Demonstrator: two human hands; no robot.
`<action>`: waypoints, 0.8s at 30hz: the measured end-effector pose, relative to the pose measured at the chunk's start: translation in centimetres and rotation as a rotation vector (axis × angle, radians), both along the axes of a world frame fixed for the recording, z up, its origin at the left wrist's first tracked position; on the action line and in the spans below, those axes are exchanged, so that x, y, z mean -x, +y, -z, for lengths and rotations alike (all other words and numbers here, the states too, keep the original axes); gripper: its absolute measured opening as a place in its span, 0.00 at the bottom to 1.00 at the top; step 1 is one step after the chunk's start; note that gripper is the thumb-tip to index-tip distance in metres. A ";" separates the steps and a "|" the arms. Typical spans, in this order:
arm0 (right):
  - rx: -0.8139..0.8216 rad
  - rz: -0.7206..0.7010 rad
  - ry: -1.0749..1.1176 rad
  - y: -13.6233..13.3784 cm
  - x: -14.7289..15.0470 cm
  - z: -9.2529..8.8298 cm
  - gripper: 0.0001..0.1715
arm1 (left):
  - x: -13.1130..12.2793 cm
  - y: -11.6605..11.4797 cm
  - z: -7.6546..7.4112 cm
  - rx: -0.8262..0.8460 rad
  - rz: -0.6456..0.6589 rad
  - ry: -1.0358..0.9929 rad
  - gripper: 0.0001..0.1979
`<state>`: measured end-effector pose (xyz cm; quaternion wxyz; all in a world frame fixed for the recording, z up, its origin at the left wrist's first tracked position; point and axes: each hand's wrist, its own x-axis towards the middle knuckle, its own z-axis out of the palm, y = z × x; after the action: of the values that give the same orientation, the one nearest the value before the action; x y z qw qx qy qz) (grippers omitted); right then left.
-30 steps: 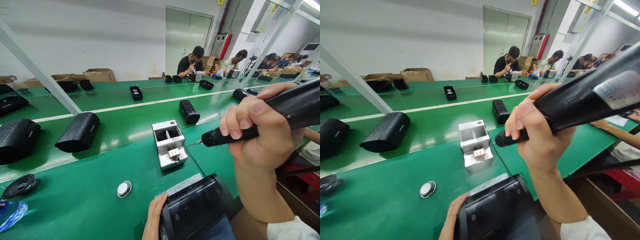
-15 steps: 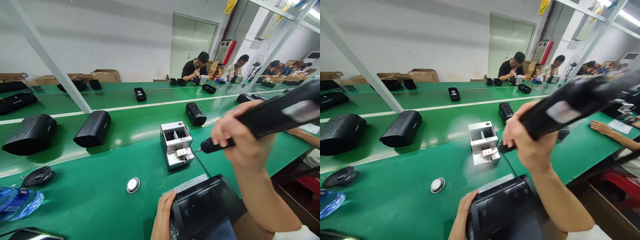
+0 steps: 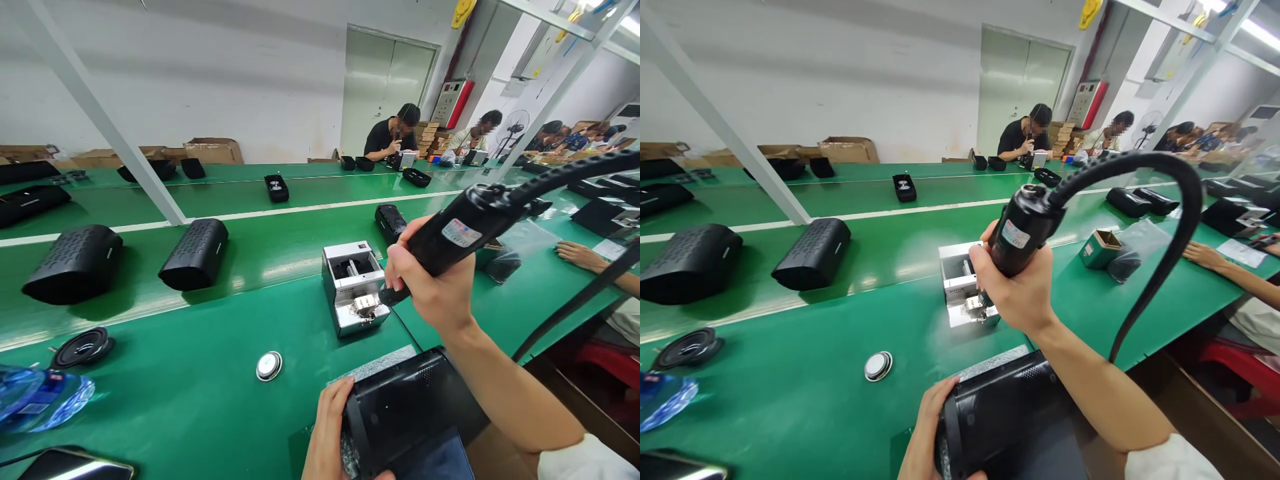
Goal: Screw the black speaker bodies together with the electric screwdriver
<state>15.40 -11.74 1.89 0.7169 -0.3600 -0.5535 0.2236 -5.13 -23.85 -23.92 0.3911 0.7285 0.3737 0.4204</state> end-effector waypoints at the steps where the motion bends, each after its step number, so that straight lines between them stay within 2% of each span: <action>1: 0.014 -0.004 0.004 0.1 0.0 0.0 0.13 | 0.2 0.1 0.4 0.010 0.015 0.004 0.61; 5: 0.025 0.025 0.007 0.4 0.1 0.0 0.12 | 0.9 0.6 1.6 0.002 0.089 0.040 0.62; 8: 0.030 0.031 0.020 0.7 0.2 -0.1 0.13 | 1.2 0.9 2.0 -0.025 0.111 0.063 0.63; 12: 0.036 0.046 0.043 0.8 0.3 -0.2 0.15 | 1.2 0.9 1.7 -0.048 0.106 0.080 0.63; 19: 0.033 0.011 0.046 0.6 0.2 -0.1 0.12 | 1.1 0.6 0.2 -0.072 0.070 0.085 0.61; 24: 0.026 -0.002 0.025 0.0 0.2 0.0 0.12 | 0.5 0.4 0.7 -0.121 0.001 0.034 0.56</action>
<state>15.18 -11.79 1.93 0.7189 -0.3656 -0.5420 0.2361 -5.64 -23.43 -24.58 0.3403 0.7578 0.3540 0.4297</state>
